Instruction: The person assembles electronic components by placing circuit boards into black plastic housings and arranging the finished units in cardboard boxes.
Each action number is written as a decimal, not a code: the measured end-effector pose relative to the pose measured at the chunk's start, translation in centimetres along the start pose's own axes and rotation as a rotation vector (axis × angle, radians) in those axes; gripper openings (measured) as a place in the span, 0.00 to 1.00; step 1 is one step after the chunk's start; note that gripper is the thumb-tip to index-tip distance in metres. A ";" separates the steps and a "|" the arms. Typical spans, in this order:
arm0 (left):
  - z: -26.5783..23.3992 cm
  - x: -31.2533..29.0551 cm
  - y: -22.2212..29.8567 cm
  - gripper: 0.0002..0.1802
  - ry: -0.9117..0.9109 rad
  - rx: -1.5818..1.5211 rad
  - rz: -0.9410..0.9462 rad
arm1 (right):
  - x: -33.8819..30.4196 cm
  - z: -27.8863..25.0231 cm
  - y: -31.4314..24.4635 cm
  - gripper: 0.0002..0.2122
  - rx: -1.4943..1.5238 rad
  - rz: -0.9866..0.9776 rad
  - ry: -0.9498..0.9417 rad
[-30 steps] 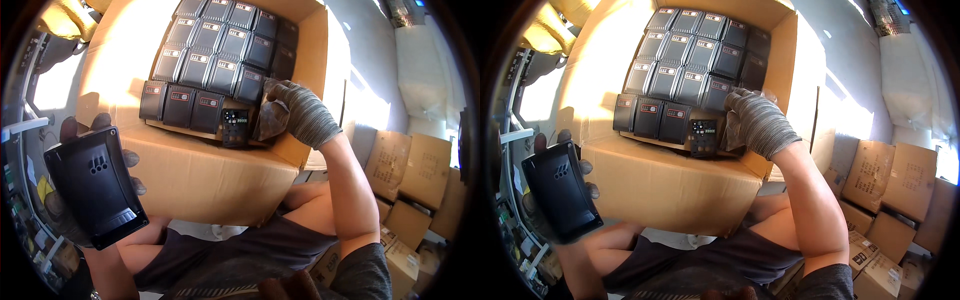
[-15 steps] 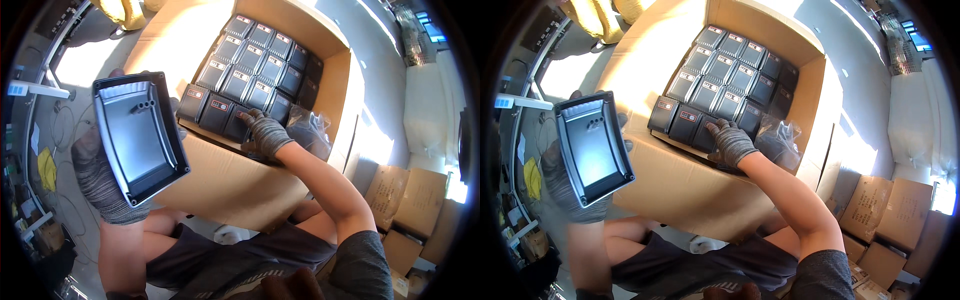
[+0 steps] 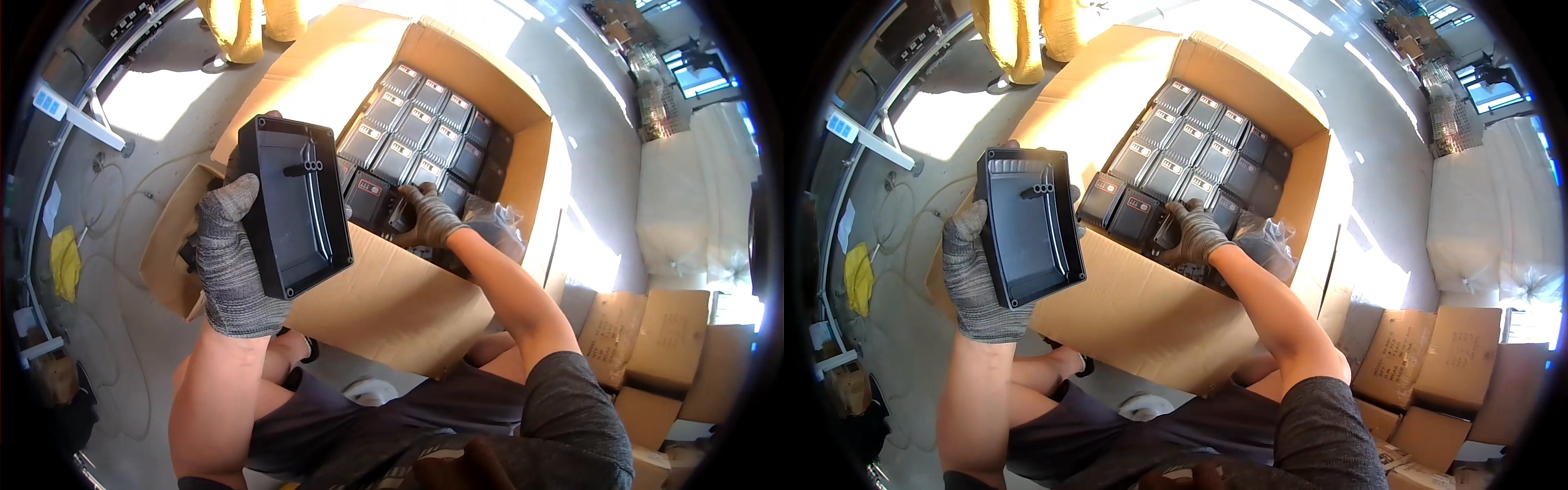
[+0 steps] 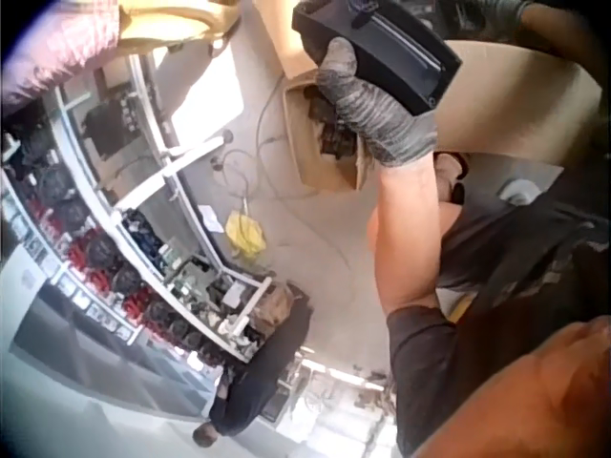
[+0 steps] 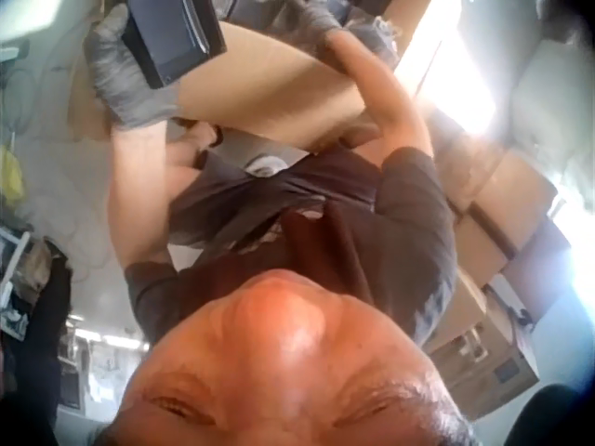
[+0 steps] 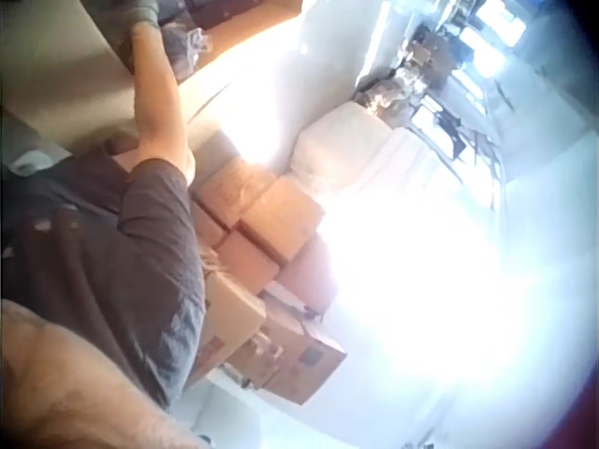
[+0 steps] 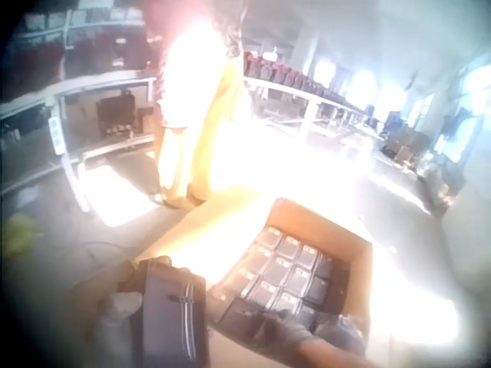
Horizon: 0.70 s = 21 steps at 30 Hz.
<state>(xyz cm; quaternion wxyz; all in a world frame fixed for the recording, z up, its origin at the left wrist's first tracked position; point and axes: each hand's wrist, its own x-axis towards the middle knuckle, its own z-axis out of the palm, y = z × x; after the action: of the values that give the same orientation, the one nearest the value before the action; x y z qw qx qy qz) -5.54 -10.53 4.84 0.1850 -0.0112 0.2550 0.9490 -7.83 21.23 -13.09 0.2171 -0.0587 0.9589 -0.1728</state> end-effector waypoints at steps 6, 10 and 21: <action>-0.4 0.2 -0.3 0.35 0.013 0.055 -0.051 | -5.1 -7.8 -2.3 0.56 0.762 -0.140 0.270; 0.4 0.9 -3.1 0.29 0.024 0.001 -0.162 | -10.8 -12.8 -9.5 0.57 0.522 -0.588 0.359; -0.8 -0.7 -8.2 0.48 -0.173 0.574 -0.038 | -11.8 -8.2 -12.0 0.60 0.435 -0.732 0.452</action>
<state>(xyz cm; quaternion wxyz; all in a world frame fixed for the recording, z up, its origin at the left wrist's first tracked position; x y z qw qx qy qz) -1.97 -4.60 0.25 0.2194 0.1178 0.4957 0.8320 -0.34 14.78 2.86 -0.0649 -0.3067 0.8400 -0.4429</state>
